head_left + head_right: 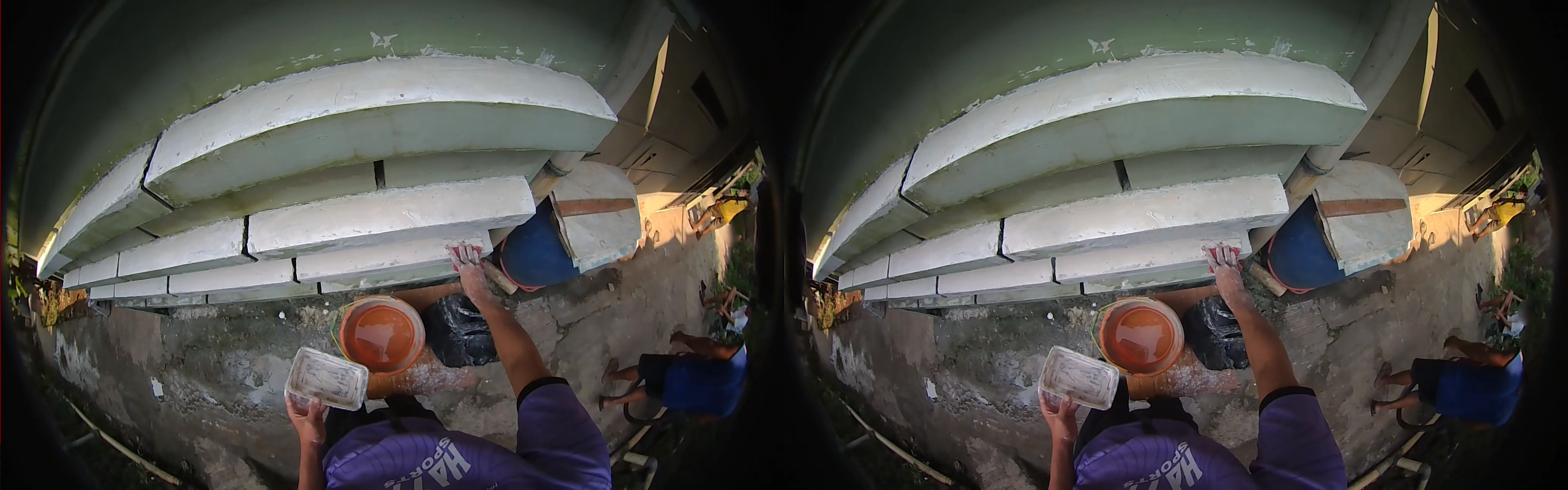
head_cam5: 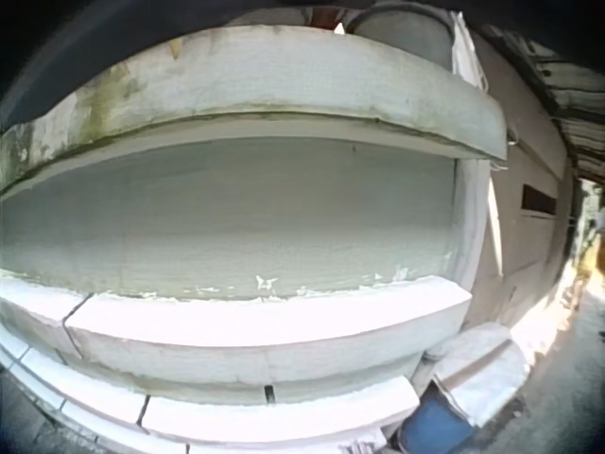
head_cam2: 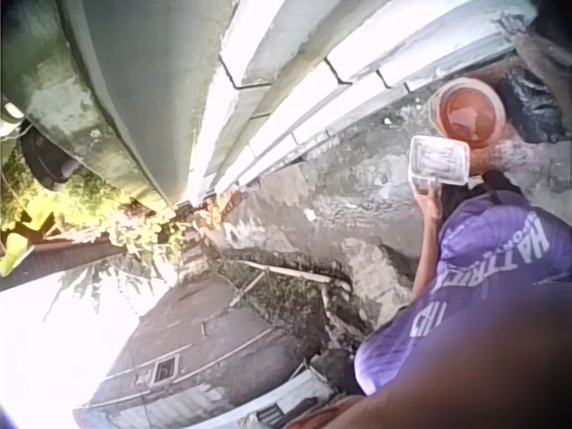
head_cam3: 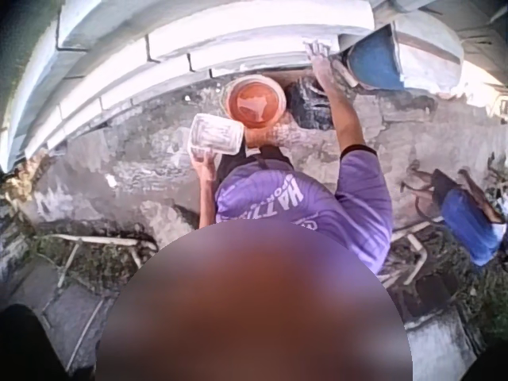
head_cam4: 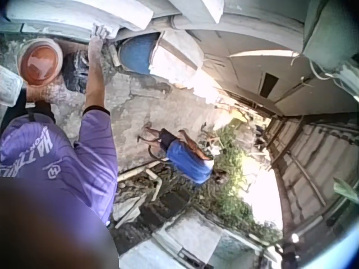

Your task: Applying white filler or paint to cracks in an exterior wall and cleaning equipment.

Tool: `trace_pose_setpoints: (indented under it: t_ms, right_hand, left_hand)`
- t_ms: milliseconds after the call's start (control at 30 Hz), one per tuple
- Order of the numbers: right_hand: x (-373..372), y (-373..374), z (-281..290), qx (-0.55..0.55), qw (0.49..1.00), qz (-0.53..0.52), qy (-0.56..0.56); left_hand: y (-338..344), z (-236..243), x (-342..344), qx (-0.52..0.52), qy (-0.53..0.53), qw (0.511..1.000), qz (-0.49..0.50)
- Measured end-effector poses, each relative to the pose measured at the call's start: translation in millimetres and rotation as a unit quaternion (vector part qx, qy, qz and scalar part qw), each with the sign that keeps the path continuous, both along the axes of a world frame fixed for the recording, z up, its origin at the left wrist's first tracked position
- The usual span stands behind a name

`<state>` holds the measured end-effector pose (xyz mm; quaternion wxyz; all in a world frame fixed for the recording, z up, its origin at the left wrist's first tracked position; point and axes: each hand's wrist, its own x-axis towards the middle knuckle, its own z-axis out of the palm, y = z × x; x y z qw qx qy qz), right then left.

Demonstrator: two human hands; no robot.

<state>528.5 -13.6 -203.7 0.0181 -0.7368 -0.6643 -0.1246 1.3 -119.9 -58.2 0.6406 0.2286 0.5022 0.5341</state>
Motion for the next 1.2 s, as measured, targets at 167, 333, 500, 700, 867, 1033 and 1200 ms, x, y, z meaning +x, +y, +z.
trace_pose_setpoints:
  t_ms: [167,333,500,700,867,1033,1200]
  right_hand:
    - [-10.2,-8.1,6.8,-0.046,0.998,-0.018,0.025]
    - [-24.1,-33.7,17.8,-0.038,0.999,0.020,0.025]
    - [-49.4,-94.9,-3.0,-0.215,0.974,0.030,0.061]
    - [-26.2,-53.5,40.6,0.132,0.969,0.069,0.195]
    - [-0.1,-13.9,64.9,0.182,0.628,-0.106,0.749]
    - [-13.8,-15.4,60.1,0.216,0.441,-0.045,0.870]
    - [-1.6,-5.6,59.8,0.234,0.588,-0.130,0.763]
  left_hand:
    - [3.3,5.9,9.3,0.020,0.003,1.000,-0.002]
    - [3.8,-2.1,0.0,0.017,-0.013,0.999,0.024]
    - [14.0,8.0,2.3,0.036,0.011,0.999,0.014]
    - [20.2,9.6,2.6,0.040,0.009,0.999,0.003]
    - [14.3,5.8,0.2,0.029,0.021,0.999,-0.023]
    - [7.9,7.5,-4.0,0.029,0.018,0.999,0.004]
    - [0.8,1.8,-16.9,0.026,0.026,0.999,0.028]
